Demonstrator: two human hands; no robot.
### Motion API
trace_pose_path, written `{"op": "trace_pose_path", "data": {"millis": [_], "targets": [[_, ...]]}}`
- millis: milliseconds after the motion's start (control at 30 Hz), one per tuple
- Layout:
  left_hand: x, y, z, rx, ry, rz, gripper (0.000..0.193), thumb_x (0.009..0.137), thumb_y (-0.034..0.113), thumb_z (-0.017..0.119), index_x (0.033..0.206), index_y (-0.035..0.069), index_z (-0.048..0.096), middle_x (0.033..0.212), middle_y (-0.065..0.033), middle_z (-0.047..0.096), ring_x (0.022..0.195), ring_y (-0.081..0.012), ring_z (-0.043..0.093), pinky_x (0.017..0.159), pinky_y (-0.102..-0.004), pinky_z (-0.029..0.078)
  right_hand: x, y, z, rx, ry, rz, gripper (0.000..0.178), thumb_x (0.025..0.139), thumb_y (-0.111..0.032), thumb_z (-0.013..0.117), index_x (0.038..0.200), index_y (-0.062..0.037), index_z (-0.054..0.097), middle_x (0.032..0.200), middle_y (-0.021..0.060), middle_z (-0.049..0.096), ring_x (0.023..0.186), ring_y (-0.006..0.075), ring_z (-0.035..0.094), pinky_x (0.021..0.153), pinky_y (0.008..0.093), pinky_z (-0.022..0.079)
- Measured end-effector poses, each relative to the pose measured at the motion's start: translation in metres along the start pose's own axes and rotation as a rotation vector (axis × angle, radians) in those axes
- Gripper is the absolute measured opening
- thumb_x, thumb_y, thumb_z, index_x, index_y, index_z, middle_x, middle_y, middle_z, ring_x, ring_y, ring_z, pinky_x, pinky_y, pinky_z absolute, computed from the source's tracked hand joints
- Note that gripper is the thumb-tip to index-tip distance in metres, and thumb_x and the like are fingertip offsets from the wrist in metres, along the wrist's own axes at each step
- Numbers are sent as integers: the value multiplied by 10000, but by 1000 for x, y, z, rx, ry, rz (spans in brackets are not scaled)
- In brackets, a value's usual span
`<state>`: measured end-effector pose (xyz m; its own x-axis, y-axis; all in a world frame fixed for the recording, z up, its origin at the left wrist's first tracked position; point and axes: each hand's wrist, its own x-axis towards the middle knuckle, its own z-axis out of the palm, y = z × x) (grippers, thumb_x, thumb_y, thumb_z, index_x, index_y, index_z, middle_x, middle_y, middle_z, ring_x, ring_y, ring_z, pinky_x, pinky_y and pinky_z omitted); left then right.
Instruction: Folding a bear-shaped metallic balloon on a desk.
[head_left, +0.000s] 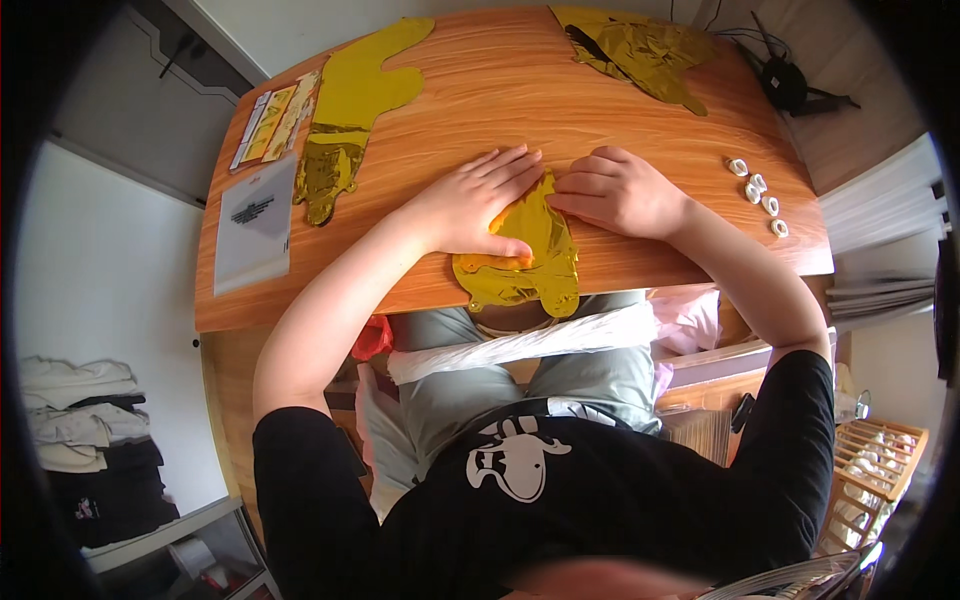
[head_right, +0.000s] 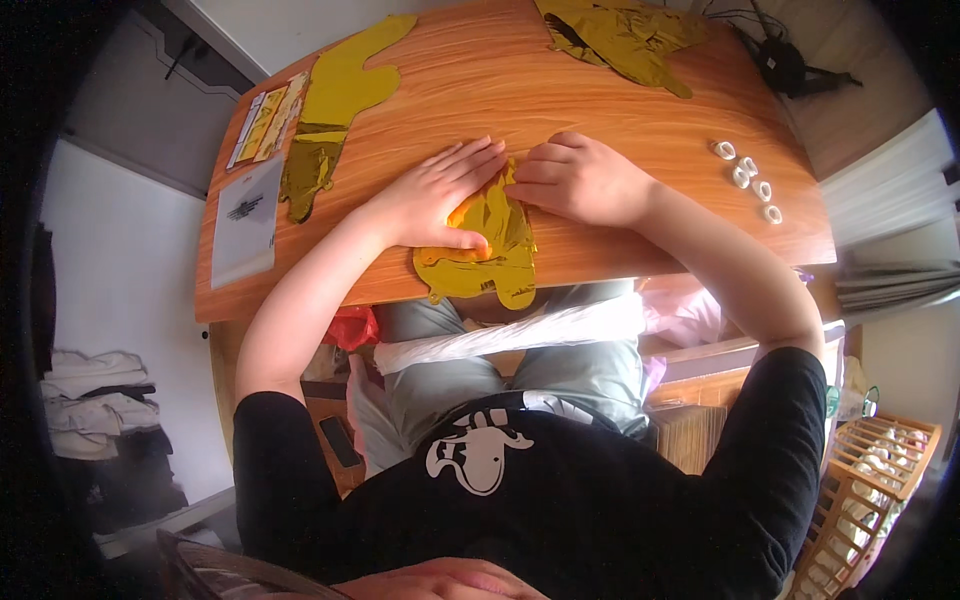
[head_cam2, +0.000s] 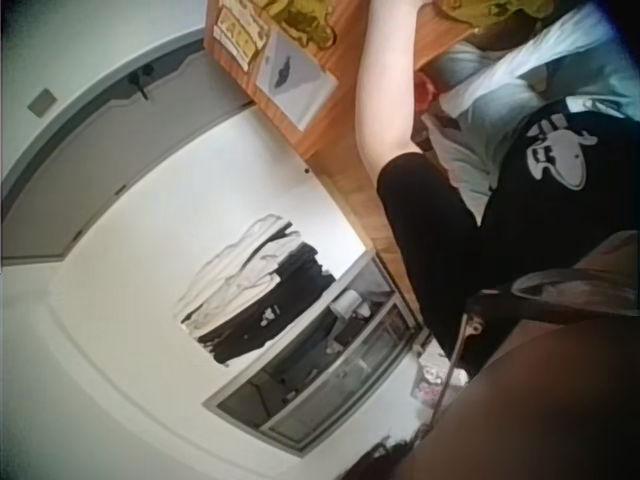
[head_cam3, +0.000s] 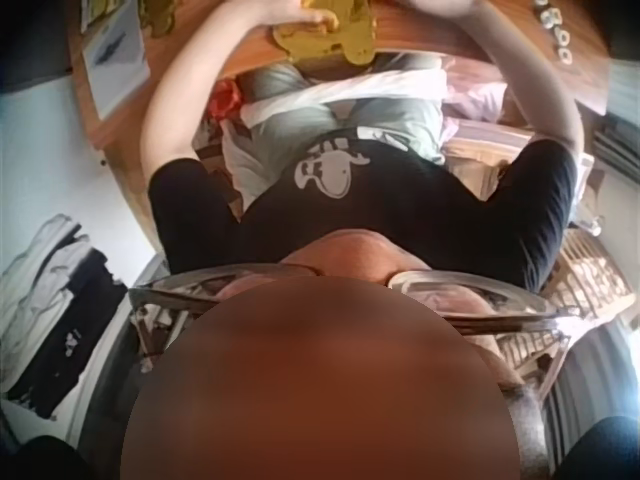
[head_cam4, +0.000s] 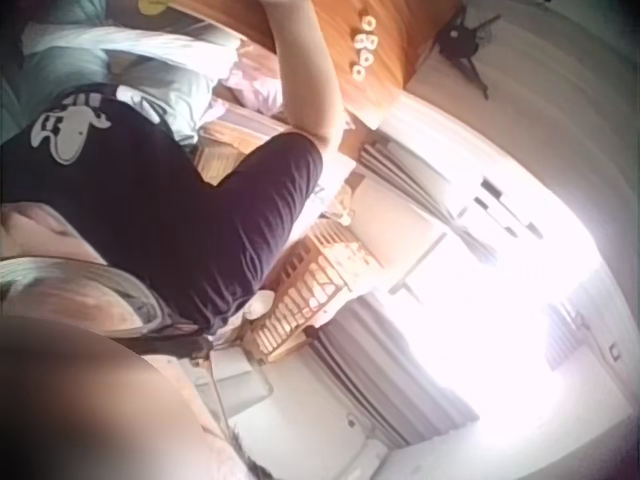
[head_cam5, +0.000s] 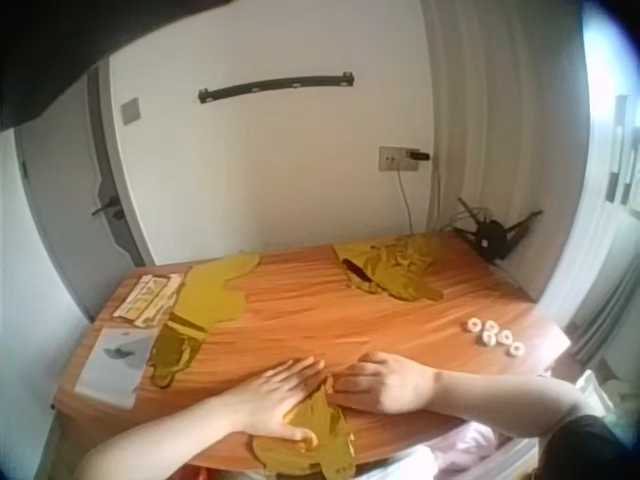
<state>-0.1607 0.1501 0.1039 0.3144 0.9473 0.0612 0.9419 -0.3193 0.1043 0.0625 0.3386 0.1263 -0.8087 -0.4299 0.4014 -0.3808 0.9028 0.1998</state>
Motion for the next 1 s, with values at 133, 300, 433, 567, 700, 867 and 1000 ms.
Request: {"op": "trace_pose_path", "data": {"millis": [133,300,433,567,700,867,1000], "targets": [[1,-1,3,4,26,0,995,927,681,569,1606,13,281,1688,-176,248,1583,-301,189,1290,-447,173,4,8,5,-92,80,-144,368,812,-202,663,1161,-110,732,1103,21,696,1093,191,648,931,363,516],[1,0,3,-11,39,6,935,951,631,573,1593,5,309,1684,-174,258,1578,-298,206,1288,-444,185,12,9,10,-37,73,-203,318,796,-186,667,1090,-84,733,1107,44,694,1073,221,652,918,376,525],[0,0,2,-30,37,-5,925,948,612,593,1591,8,315,1683,-172,261,1578,-295,205,1287,-443,190,15,9,17,30,57,-117,251,797,-185,679,1026,-92,719,1112,20,691,1027,231,669,906,372,536],[0,0,2,-30,50,-2,934,936,605,611,1596,18,308,1688,-165,254,1578,-298,204,1285,-445,199,13,0,17,187,55,-20,255,788,-148,736,1027,-62,728,1087,71,689,993,292,686,870,415,560],[0,1,1,-55,48,-28,952,935,626,598,1605,26,288,1693,-164,238,1578,-308,202,1284,-444,200,13,-12,13,446,11,227,241,817,-54,757,1056,-67,730,1157,101,699,1021,313,696,886,413,577],[-1,-1,4,-37,61,-14,970,942,678,553,1607,26,280,1692,-174,235,1579,-309,197,1284,-442,195,14,-19,10,620,36,377,223,860,-44,720,1082,-62,722,1185,100,702,1070,317,691,910,405,578],[-1,-1,4,-23,48,-9,983,943,695,544,1603,16,281,1685,-179,250,1579,-307,199,1285,-441,193,12,-16,17,574,42,393,194,845,-27,718,1036,-64,730,1156,89,705,1033,302,696,888,391,585]]}}
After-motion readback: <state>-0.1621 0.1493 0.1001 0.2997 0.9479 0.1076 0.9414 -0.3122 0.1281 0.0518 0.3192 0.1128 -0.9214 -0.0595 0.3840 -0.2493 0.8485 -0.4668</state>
